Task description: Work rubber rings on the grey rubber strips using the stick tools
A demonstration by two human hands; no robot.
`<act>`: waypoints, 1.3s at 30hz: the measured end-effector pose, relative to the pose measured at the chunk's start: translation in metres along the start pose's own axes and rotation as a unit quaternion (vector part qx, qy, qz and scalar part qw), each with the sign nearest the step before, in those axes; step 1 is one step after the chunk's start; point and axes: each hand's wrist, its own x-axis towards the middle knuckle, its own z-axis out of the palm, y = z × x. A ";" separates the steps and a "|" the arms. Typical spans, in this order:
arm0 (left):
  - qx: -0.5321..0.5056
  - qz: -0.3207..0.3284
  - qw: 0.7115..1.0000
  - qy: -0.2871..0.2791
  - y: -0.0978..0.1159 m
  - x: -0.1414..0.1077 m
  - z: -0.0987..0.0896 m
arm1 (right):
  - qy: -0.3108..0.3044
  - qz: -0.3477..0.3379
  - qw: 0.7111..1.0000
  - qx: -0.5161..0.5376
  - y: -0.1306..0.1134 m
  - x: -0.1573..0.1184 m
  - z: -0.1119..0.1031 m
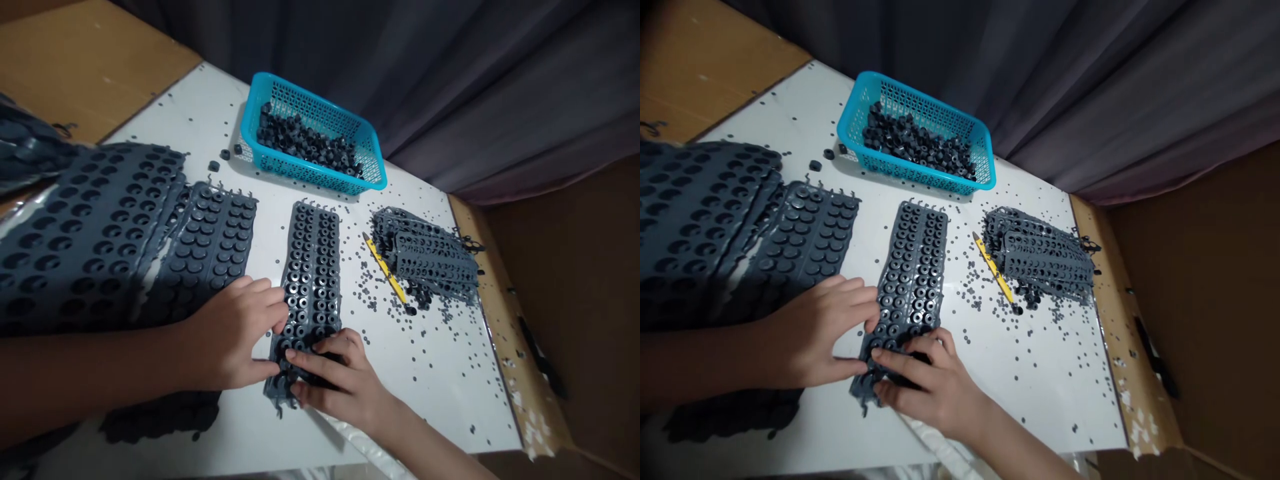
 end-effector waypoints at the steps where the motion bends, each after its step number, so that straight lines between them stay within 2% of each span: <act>1: 0.000 -0.001 1.000 -0.002 0.000 0.000 0.000 | -0.001 0.001 1.000 0.006 0.001 -0.001 0.000; 4: 0.003 -0.001 1.000 -0.004 0.001 0.000 -0.001 | -0.025 -0.018 1.000 -0.003 0.002 0.001 -0.004; 8: 0.012 0.003 1.000 -0.001 0.003 -0.001 -0.001 | -0.063 -0.096 0.991 -0.062 0.002 0.007 -0.011; 12: 0.015 -0.016 1.000 0.011 0.003 -0.003 0.001 | -0.066 -0.159 0.981 -0.093 0.005 0.013 -0.013; 19: 0.029 -0.038 0.999 0.026 0.006 -0.003 0.001 | -0.066 -0.195 0.974 -0.097 0.009 0.023 -0.008; 24: 0.041 -0.037 0.998 0.033 0.005 -0.003 0.003 | -0.053 -0.194 0.974 -0.101 0.008 0.030 -0.005; 27: 0.051 -0.031 0.998 0.036 0.005 -0.004 0.004 | -0.025 -0.161 0.980 -0.114 0.011 0.039 -0.012; 31: 0.047 -0.030 0.998 0.030 0.005 -0.004 0.003 | 0.047 -0.084 0.987 -0.128 0.027 0.043 -0.025; 33: 0.032 -0.036 0.999 0.026 0.003 -0.004 0.001 | 0.099 0.013 0.984 -0.148 0.037 0.033 -0.029; 36: 0.006 -0.030 0.999 0.029 0.001 -0.002 0.000 | 0.178 0.205 0.952 -0.139 0.042 0.009 -0.028; 37: -0.003 -0.020 0.999 0.027 0.000 -0.002 -0.001 | 0.181 0.239 0.947 -0.118 0.040 0.002 -0.026; 39: -0.017 0.004 1.000 0.014 -0.001 -0.001 -0.001 | 0.156 0.251 0.954 -0.053 0.030 -0.009 -0.021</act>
